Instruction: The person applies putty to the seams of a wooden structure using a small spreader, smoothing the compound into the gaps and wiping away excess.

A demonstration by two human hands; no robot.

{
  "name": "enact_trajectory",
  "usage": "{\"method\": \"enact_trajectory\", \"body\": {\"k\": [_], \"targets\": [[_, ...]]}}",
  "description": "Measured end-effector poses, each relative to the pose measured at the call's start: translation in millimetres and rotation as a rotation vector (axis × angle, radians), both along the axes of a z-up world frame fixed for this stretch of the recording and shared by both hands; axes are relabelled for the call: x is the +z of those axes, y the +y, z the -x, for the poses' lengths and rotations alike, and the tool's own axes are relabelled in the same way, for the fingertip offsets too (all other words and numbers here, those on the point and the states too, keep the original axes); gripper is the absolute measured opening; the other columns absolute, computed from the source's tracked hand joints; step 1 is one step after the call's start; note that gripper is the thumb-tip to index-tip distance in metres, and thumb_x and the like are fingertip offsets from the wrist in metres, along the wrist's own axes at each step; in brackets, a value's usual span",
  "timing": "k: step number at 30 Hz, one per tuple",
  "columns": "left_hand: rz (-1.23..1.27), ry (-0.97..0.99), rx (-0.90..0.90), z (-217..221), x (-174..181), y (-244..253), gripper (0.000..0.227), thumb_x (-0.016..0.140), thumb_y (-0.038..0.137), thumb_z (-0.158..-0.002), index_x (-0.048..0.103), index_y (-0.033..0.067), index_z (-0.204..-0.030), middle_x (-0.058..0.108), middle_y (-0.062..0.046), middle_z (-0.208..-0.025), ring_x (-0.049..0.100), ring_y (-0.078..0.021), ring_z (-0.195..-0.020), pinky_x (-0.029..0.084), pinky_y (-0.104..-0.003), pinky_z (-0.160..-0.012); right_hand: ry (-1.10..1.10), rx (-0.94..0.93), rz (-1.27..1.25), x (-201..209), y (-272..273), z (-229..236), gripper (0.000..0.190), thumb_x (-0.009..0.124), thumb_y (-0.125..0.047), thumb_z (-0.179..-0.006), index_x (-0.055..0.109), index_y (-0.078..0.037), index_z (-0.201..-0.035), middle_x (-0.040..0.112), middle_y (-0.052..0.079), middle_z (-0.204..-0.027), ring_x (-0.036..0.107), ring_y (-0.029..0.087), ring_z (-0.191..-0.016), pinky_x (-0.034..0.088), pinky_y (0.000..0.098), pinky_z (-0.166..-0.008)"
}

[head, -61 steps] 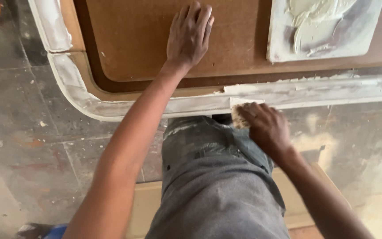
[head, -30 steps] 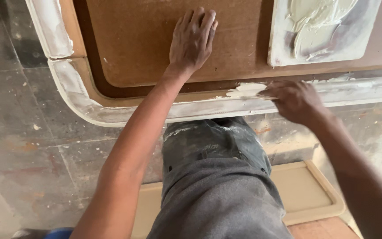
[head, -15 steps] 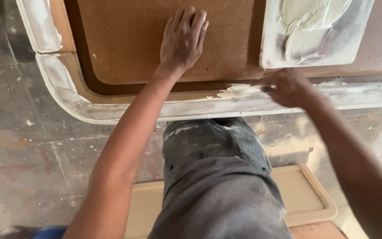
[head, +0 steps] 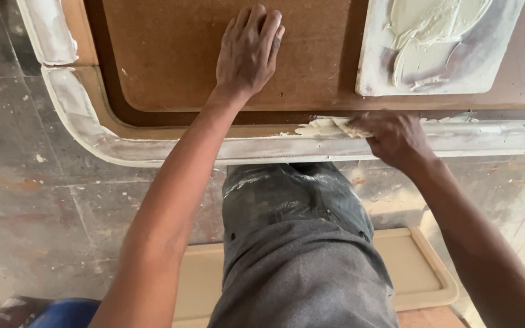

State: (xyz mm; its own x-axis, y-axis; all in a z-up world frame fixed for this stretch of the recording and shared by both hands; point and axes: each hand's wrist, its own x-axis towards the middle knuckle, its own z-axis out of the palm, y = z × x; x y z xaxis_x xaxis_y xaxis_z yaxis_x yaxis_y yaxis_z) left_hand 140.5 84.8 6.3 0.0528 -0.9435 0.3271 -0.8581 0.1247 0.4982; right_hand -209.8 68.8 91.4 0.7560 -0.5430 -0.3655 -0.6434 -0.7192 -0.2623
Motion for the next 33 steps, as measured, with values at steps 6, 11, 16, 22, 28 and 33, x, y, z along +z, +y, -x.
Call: {"method": "enact_trajectory", "body": {"k": [6, 11, 16, 22, 28, 33], "targets": [[0.012, -0.027, -0.003, 0.1, 0.5, 0.1, 0.017, 0.05, 0.024, -0.115, 0.055, 0.0074, -0.119, 0.055, -0.01, -0.104, 0.058, -0.0255, -0.095, 0.051, -0.043, -0.084, 0.383, -0.159, -0.333, -6.4, -50.8, 6.0, 0.027, 0.059, -0.019, -0.103, 0.073, -0.023, -0.125, 0.078, 0.007, -0.111, 0.076, 0.023, -0.088, 0.062, 0.0407, -0.083], [0.0, 0.002, 0.005, -2.3, 8.9, 3.3, 0.017, 0.05, 0.024, -0.114, 0.055, 0.0084, -0.119, 0.056, -0.009, -0.105, 0.058, -0.0273, -0.098, 0.05, -0.044, -0.085, 0.03, -0.134, -0.198, 24.0, -40.8, -28.8, 0.024, 0.061, -0.02, -0.102, 0.074, -0.017, -0.122, 0.077, 0.007, -0.118, 0.075, 0.021, -0.09, 0.063, 0.0392, -0.078], [0.014, 0.022, 0.016, -2.4, 12.5, 1.5, 0.017, 0.051, 0.024, -0.112, 0.056, 0.0097, -0.119, 0.057, -0.009, -0.106, 0.058, -0.0283, -0.1, 0.05, -0.044, -0.086, 0.273, -0.085, -0.219, 21.9, 5.9, -75.1, 0.034, 0.048, -0.005, -0.103, 0.077, -0.019, -0.116, 0.077, 0.004, -0.116, 0.074, 0.019, -0.084, 0.065, 0.0366, -0.072], [-0.012, 0.043, -0.015, -2.0, 9.0, 1.3, 0.019, 0.051, 0.024, -0.113, 0.056, 0.0073, -0.121, 0.058, -0.011, -0.107, 0.058, -0.0296, -0.099, 0.05, -0.045, -0.087, 0.307, -0.093, -0.286, -20.0, -4.2, -61.1, 0.034, 0.048, -0.004, -0.099, 0.076, -0.015, -0.115, 0.075, 0.008, -0.122, 0.075, 0.023, -0.093, 0.062, 0.0422, -0.087], [0.026, 0.102, -0.014, -5.1, 11.5, 3.4, 0.018, 0.051, 0.024, -0.111, 0.056, 0.008, -0.119, 0.059, -0.01, -0.105, 0.059, -0.0291, -0.098, 0.05, -0.045, -0.087, 0.276, -0.086, -0.488, 21.9, -27.7, -96.0, 0.03, 0.062, -0.024, -0.097, 0.072, -0.01, -0.122, 0.076, 0.013, -0.116, 0.074, 0.024, -0.094, 0.058, 0.0443, -0.088], [0.095, 0.347, -0.016, -13.4, 2.7, 10.1, 0.018, 0.05, 0.021, -0.114, 0.056, 0.0061, -0.122, 0.062, -0.01, -0.107, 0.062, -0.0288, -0.1, 0.053, -0.044, -0.087, 0.486, -0.244, -0.299, 34.0, 43.1, -148.7, 0.036, 0.044, -0.016, -0.108, 0.062, -0.02, -0.14, 0.07, 0.012, -0.123, 0.072, 0.027, -0.086, 0.065, 0.0422, -0.075]]}}
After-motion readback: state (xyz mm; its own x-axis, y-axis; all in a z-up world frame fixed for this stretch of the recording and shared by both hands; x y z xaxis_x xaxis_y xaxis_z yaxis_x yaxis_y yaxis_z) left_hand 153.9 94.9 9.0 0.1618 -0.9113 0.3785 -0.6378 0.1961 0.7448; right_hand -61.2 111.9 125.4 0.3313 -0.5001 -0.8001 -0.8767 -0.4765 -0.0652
